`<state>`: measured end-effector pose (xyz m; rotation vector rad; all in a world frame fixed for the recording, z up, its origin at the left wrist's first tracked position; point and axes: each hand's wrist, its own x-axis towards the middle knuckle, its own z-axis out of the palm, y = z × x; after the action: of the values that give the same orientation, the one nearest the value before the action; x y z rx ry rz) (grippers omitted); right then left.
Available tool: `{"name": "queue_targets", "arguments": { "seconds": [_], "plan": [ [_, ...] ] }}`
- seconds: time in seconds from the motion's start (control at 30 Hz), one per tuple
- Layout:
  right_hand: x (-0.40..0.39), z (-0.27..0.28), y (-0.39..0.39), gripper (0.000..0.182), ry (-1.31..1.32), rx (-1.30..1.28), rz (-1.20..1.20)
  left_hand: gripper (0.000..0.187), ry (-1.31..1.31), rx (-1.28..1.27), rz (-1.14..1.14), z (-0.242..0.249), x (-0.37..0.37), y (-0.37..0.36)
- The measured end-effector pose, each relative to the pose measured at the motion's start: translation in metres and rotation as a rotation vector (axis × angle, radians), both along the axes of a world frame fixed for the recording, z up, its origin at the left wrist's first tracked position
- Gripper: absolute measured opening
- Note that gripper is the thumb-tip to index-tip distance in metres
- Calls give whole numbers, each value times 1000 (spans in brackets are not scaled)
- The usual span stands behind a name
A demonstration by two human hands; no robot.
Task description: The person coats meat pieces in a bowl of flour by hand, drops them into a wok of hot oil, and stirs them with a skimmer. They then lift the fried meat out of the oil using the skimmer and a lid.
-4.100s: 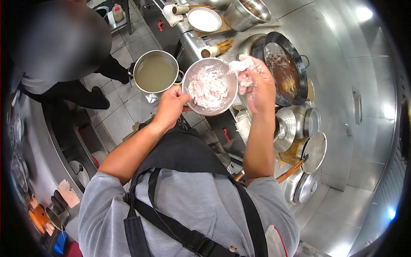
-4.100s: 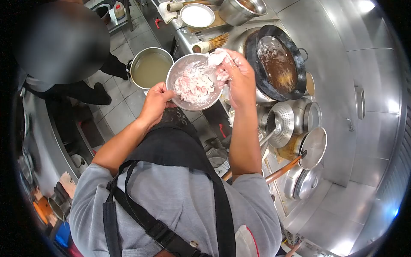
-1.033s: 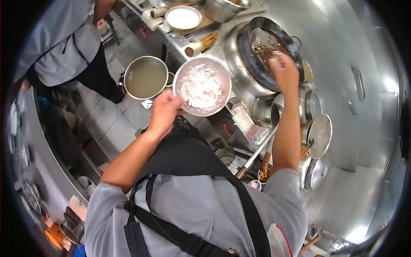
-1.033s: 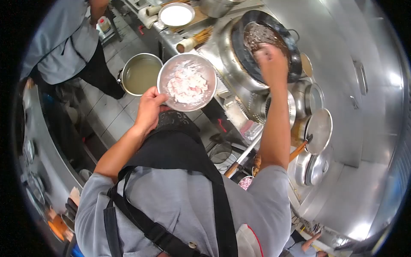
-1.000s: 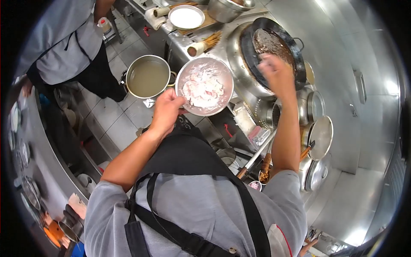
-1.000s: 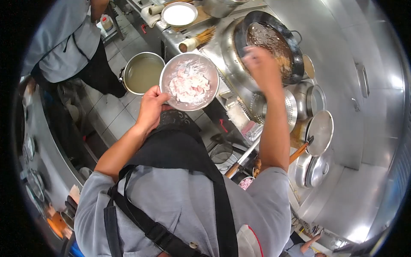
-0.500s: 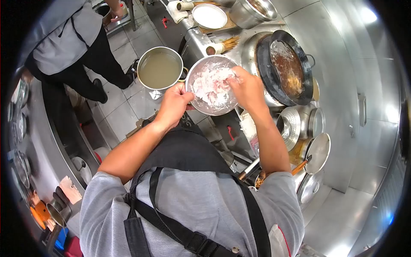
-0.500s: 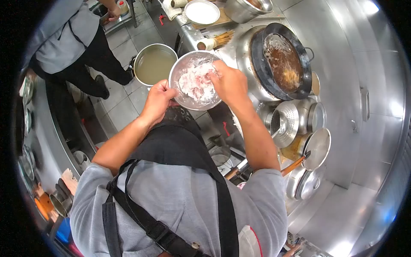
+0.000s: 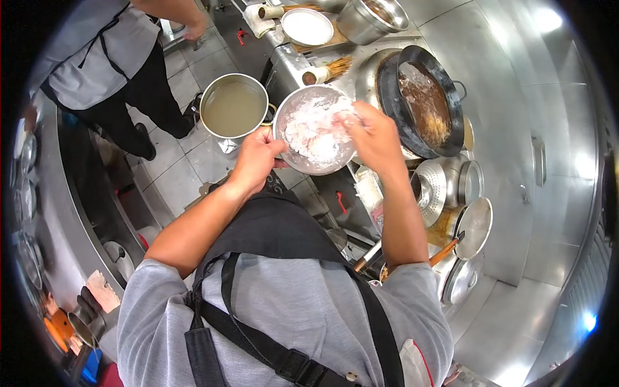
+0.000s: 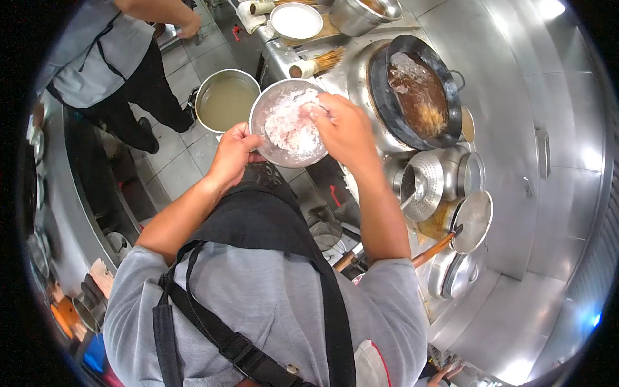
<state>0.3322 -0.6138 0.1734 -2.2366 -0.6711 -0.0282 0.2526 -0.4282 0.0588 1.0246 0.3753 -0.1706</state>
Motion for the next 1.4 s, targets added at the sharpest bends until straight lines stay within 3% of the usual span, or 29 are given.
{"name": "queue_targets", "arguments": {
  "seconds": [0.1,0.2,0.47,0.53,0.57,0.73,0.87,0.93,0.97,1.0,1.07,1.1,1.27,1.33,1.4],
  "plan": [
    [3,2,6,19,38,-218,-79,11,5,31,-6,-6,2,0],
    [5,9,5,16,89,188,-60,11,21,-51,9,-7,-2,-2],
    [-1,1,1,15,44,239,-73,11,67,-74,39,-2,-5,-1],
    [2,-8,2,22,-275,-283,81,12,46,-47,42,-1,-6,-1],
    [0,-11,5,30,-273,-386,80,14,27,-23,48,0,-7,-1],
    [0,-58,21,27,-417,-552,129,21,-136,141,47,0,-12,-4],
    [13,-56,16,23,-230,-640,213,21,-71,47,85,2,-15,-5],
    [10,-42,11,18,-43,-206,104,20,-85,48,76,-2,-15,0],
    [10,-38,7,15,221,-7,19,17,-81,28,78,-4,-12,2],
    [11,-34,8,15,221,-12,22,15,-80,8,78,-5,-11,3],
    [13,-28,9,9,717,604,-150,14,-76,10,87,1,-10,5],
    [9,-29,12,16,891,857,-149,14,-53,23,84,4,-9,6],
    [5,-63,32,13,972,1010,8,14,-52,23,89,3,-6,7],
    [-2,-41,48,16,1023,1220,-273,13,-59,14,68,2,-5,5],
    [-2,-34,52,17,1030,1265,-314,13,-46,6,74,6,-4,4]
  ]
}}
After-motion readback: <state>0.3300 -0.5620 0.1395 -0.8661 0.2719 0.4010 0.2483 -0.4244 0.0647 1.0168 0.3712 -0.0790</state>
